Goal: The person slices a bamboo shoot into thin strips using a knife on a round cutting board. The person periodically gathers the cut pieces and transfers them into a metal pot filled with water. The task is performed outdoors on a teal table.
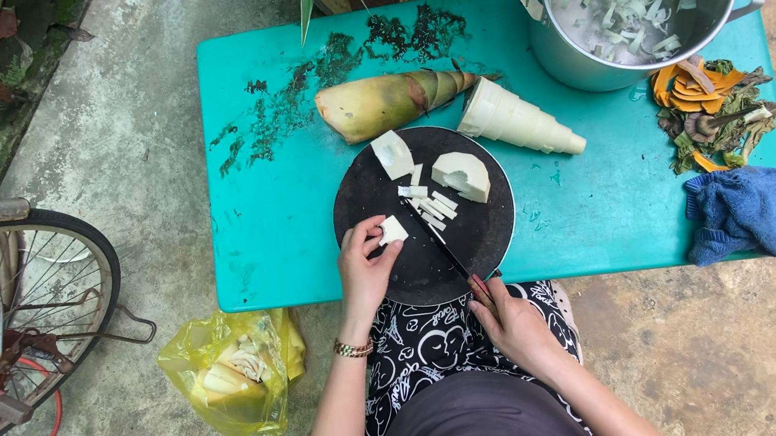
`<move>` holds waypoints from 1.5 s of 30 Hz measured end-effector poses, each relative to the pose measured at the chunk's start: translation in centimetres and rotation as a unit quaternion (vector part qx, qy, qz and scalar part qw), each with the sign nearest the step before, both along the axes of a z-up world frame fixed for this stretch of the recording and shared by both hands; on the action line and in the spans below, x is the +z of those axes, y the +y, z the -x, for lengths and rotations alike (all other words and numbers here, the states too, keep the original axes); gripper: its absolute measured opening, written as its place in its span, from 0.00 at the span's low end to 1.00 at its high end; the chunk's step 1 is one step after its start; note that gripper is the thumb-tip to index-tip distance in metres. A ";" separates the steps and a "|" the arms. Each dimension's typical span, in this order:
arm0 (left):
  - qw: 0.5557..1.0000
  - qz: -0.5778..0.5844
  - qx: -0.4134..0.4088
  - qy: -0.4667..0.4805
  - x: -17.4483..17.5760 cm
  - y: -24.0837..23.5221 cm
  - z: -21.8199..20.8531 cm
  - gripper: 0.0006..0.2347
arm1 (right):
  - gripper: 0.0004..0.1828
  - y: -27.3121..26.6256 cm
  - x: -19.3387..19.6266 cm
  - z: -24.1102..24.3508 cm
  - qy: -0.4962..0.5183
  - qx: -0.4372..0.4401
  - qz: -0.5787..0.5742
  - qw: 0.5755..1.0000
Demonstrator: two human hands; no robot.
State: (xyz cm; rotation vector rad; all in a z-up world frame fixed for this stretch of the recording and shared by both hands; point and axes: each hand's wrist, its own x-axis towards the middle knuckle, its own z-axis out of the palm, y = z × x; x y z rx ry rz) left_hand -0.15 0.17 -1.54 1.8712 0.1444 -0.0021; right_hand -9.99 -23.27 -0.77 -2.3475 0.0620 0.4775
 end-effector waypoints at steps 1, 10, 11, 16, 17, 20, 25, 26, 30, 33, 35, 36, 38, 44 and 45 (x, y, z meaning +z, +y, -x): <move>0.994 -0.098 0.005 -0.053 0.3 -0.2 0.4 0.20 | 0.19 0.0 0.0 0.2 -0.027 0.006 -0.014 1.000; 0.964 -0.223 -0.023 -0.142 1.8 -0.1 1.2 0.10 | 0.16 1.1 2.7 1.8 -0.016 0.050 0.081 0.995; 0.970 -0.209 -0.020 -0.122 1.8 -0.3 1.1 0.10 | 0.15 1.3 2.7 1.7 -0.031 0.058 0.083 0.994; 0.969 -0.228 -0.022 -0.094 2.6 -0.6 0.8 0.09 | 0.15 1.7 3.1 1.8 -0.073 0.071 0.095 0.990; 0.969 -0.229 -0.023 -0.092 2.8 -0.6 0.8 0.10 | 0.16 1.8 3.1 1.8 -0.061 0.071 0.097 0.991; 0.966 -0.240 -0.033 -0.093 3.0 -0.5 0.7 0.10 | 0.15 2.1 2.7 2.2 -0.021 0.078 0.131 0.988; 0.968 -0.235 -0.033 -0.083 3.0 -0.5 0.6 0.10 | 0.10 2.7 -0.3 2.6 -0.013 0.089 0.161 0.983; 0.968 -0.234 -0.032 -0.082 3.0 -0.5 0.6 0.10 | 0.09 3.0 -1.2 2.2 -0.029 0.092 0.167 0.981; 0.974 -0.207 -0.035 -0.087 2.7 -0.2 0.7 0.10 | 0.10 3.1 -1.8 1.4 -0.031 0.078 0.134 0.987; 0.975 -0.204 -0.032 -0.087 2.8 -0.2 0.6 0.09 | 0.14 1.6 0.4 0.5 0.034 0.073 0.090 0.993; 0.973 -0.217 -0.033 -0.065 3.0 0.0 0.7 0.08 | 0.12 1.7 2.0 1.1 0.010 0.087 0.098 0.991; 0.973 -0.222 -0.035 -0.055 3.0 -0.1 0.6 0.08 | 0.12 1.7 2.6 1.3 -0.002 0.093 0.104 0.990; 0.973 -0.217 -0.033 -0.075 3.1 -0.1 0.5 0.09 | 0.10 2.1 3.1 1.9 -0.035 0.091 0.095 0.991; 0.972 -0.227 -0.026 -0.060 2.7 0.0 0.6 0.09 | 0.10 2.6 1.1 3.2 -0.001 0.094 0.153 0.984; 0.972 -0.227 -0.026 -0.059 2.6 0.0 0.6 0.09 | 0.09 2.9 0.3 3.1 0.010 0.096 0.177 0.979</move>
